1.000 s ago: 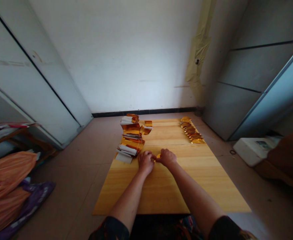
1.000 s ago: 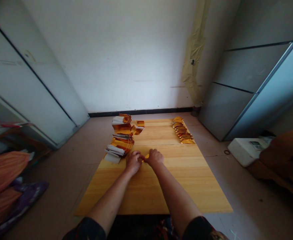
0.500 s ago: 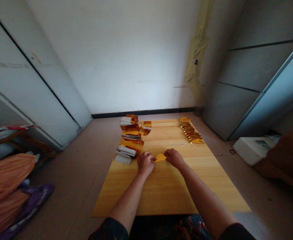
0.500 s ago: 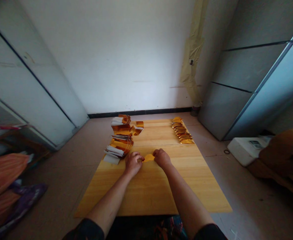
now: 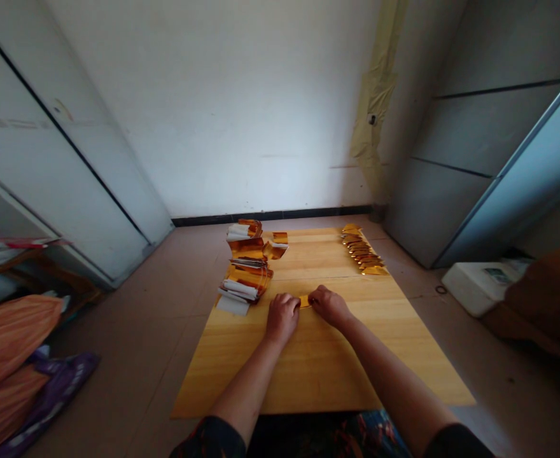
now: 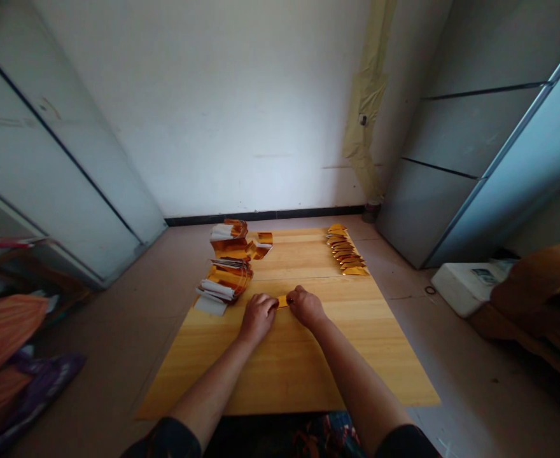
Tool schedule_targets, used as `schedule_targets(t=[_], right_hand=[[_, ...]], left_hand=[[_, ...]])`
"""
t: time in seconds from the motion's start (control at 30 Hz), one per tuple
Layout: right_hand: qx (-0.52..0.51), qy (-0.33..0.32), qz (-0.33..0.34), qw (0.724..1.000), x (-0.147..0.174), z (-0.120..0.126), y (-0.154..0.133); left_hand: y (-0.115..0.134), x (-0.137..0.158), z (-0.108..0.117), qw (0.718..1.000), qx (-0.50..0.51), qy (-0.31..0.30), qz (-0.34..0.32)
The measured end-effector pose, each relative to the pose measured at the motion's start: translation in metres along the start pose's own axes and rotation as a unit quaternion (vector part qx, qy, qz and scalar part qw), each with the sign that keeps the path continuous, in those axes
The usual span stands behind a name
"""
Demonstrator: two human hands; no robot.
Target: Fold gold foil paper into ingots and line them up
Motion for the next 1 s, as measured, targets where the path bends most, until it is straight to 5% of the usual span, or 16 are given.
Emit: schedule_targets(t=[0.53,1.0], right_hand=[[0.041,0.015,-0.006,0.999,0.003,0.000,-0.007],[0.094,0.090,-0.019,0.991,-0.001,-0.010,-0.004]], left_hand=[[0.007,-0.003,-0.008,0.987,-0.154,0.021,-0.039],[0.000,-0.006,-0.011,0.990,-0.140,0.001,0.017]])
Point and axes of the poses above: each hand's wrist, its own x-axis away from the middle knuckle, its own z-axis out of the back of the hand, y = z × x, the point moved 8 cm from there along -x, towards the middle knuckle, and after that the axes turned 2 degrees about -x, right-handed, at the moved point
